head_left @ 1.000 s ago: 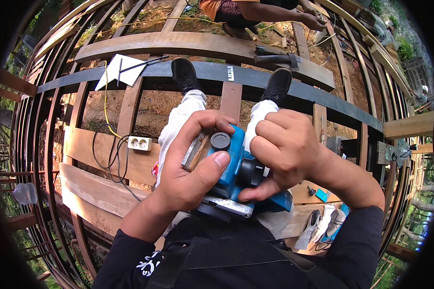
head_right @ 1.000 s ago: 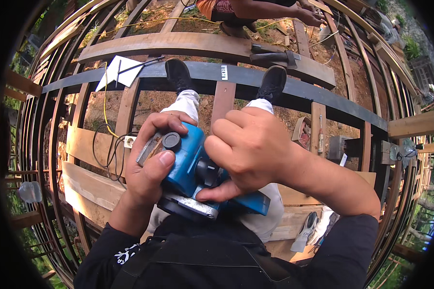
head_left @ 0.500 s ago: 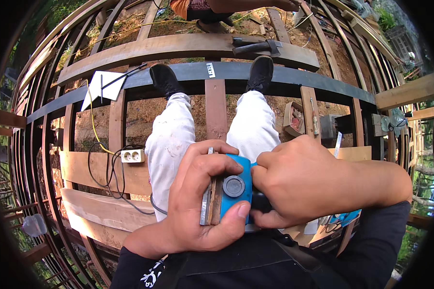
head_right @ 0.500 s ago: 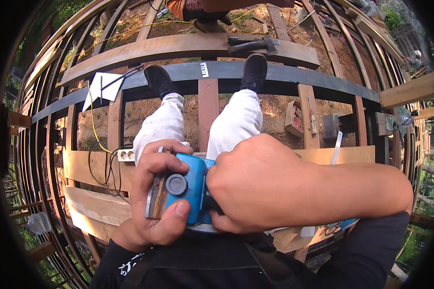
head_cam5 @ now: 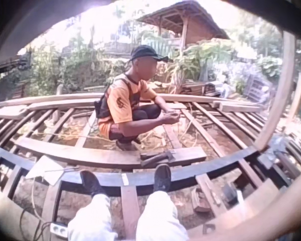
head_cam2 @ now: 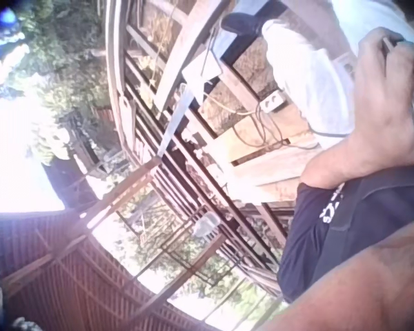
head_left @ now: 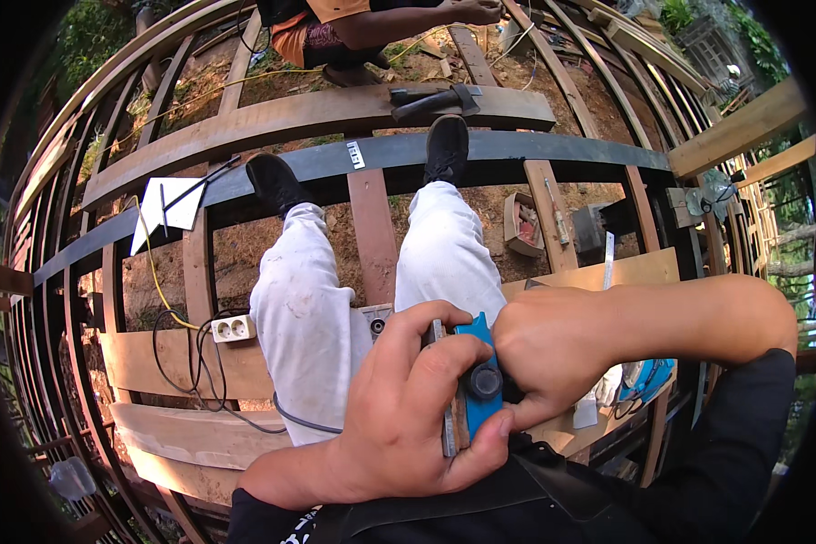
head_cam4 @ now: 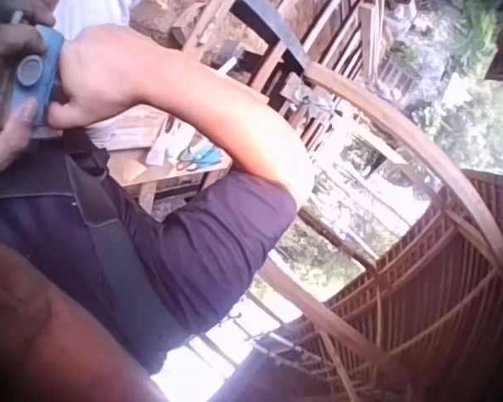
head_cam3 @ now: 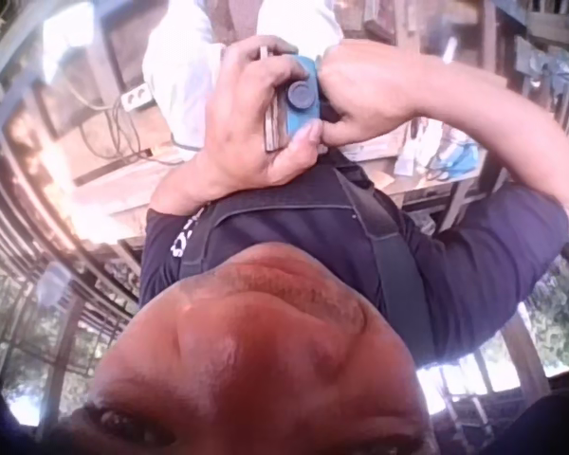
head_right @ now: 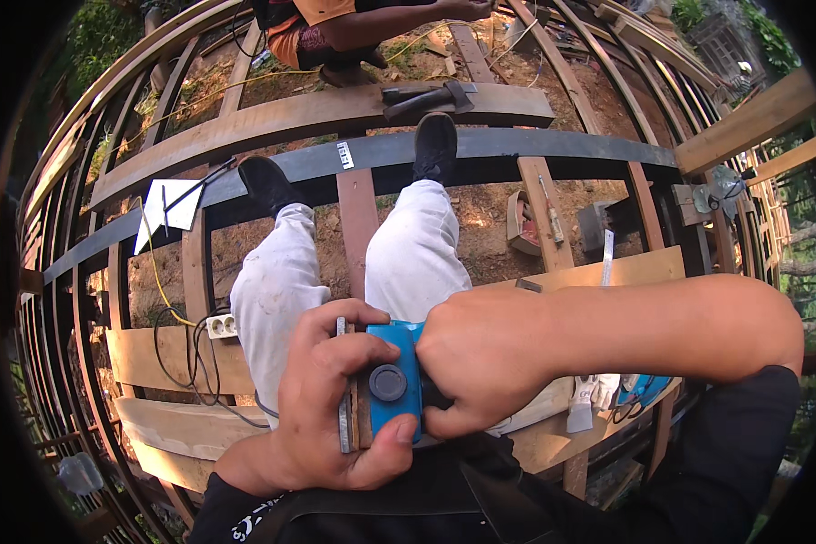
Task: The person disassembles a power planer while sitting on a wooden frame. They remove a metal square and a spring, unscrew several components from the base of the planer, and detach a metal plate to access internal parts.
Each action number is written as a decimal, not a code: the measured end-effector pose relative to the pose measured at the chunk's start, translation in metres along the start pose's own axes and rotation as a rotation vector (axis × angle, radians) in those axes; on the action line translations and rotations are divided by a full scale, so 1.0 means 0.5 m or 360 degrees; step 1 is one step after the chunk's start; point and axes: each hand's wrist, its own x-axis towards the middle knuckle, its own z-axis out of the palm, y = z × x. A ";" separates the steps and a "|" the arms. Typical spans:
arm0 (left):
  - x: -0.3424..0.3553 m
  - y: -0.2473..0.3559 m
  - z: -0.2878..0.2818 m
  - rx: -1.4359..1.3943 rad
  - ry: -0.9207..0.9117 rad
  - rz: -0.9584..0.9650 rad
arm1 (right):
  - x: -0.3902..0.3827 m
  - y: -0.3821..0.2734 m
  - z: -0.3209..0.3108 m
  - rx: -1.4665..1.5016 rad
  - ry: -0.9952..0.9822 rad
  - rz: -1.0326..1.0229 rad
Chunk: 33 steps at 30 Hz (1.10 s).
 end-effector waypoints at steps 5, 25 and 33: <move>-0.005 -0.002 0.009 0.0004 -0.0045 0.0045 | 0.006 0.028 0.030 0.0323 -0.0051 -0.0119; -0.006 0.004 0.011 0.0049 -0.0041 0.0040 | 0.001 0.020 0.027 0.0336 -0.0118 -0.0131; 0.000 -0.022 -0.008 0.0138 0.0032 -0.0059 | -0.016 -0.030 0.030 -0.0261 0.0620 0.0177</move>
